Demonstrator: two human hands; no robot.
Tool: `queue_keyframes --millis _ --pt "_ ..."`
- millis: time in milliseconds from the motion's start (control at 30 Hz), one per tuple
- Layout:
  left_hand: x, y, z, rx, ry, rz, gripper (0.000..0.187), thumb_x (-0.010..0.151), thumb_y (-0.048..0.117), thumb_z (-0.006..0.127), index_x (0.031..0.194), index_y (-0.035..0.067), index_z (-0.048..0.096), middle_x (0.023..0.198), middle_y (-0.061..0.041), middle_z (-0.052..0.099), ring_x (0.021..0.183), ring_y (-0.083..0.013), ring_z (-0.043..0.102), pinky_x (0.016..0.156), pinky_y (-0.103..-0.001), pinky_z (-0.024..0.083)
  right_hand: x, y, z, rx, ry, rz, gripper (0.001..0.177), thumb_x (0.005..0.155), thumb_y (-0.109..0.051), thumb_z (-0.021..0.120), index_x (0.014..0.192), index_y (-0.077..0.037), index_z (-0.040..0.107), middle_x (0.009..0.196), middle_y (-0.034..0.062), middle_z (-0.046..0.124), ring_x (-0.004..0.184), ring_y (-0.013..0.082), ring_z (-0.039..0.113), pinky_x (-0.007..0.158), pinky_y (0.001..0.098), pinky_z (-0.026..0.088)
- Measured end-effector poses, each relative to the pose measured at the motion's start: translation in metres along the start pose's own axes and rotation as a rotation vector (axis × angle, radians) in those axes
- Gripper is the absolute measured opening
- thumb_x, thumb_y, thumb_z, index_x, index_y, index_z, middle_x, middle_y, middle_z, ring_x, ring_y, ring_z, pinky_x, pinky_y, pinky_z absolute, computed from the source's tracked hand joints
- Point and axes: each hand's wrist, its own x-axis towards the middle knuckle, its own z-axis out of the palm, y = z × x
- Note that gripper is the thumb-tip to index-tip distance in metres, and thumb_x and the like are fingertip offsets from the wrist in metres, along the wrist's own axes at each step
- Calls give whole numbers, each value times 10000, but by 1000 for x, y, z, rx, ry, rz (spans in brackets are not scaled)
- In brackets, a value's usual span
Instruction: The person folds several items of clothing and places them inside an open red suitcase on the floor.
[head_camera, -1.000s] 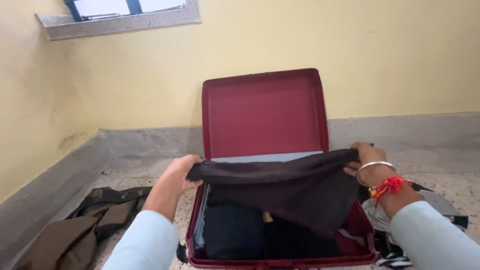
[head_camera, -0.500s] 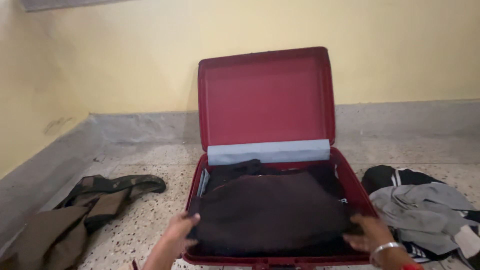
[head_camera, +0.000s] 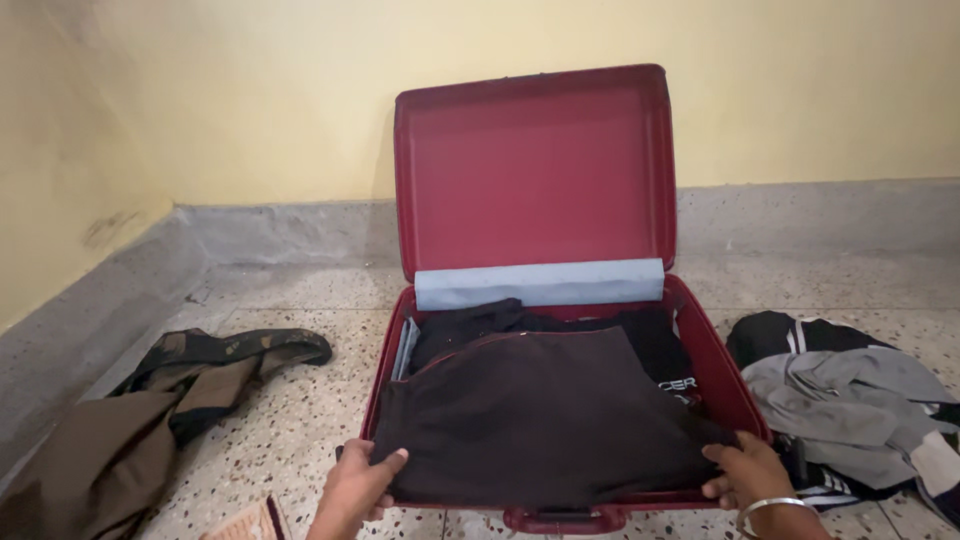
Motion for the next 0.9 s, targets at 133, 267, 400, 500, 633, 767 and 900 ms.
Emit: queue_keyframes --millis 133,267,400,500,633,767,900 --pt "-3 1 -5 3 13 11 629 854 330 780 1334 13 526 765 -130 736 505 -169 661 432 -319 506 -43 -35 10 -244 203 -71 652 879 -94 694 1477 -179 446 761 274 689 444 296 602 416 407 426" --pt "-8 8 2 52 1 -15 633 900 323 745 1404 63 462 741 -177 767 502 -202 672 460 -342 531 -57 -48 9 -309 190 -83 647 901 -105 676 1504 -228 476 708 298 677 430 298 579 419 416 406" --pt "-30 24 -4 158 21 86 756 862 227 717 1508 305 331 747 -133 769 511 -236 715 498 -369 577 -51 -38 8 -259 177 -179 594 854 -78 674 1422 -196 542 768 155 687 425 294 614 399 424 415" --pt "-39 34 -12 255 -27 167 788 879 201 673 1540 430 312 722 -142 767 500 -228 721 509 -343 597 -44 -37 5 -306 150 -124 563 876 -86 680 1415 -200 568 755 221 705 445 291 646 417 406 443" --pt "-30 30 -17 186 -119 135 655 914 166 602 1485 444 440 719 -130 775 492 -192 684 491 -345 566 -42 -36 5 -293 151 -124 525 884 -86 676 1393 -184 594 822 219 711 473 287 659 416 396 442" --pt "-4 10 -20 26 -257 154 363 961 192 561 1256 280 753 708 -73 751 467 -134 606 455 -306 501 -37 -40 2 -217 137 -108 467 889 -76 652 1347 -167 623 928 161 714 511 277 670 405 381 413" --pt "15 15 -19 -200 -301 -62 304 968 249 581 1189 156 767 796 -78 712 586 -150 582 520 -326 543 -13 -56 9 -82 89 -121 425 912 -72 611 1326 -161 643 977 170 701 513 269 622 394 360 381"
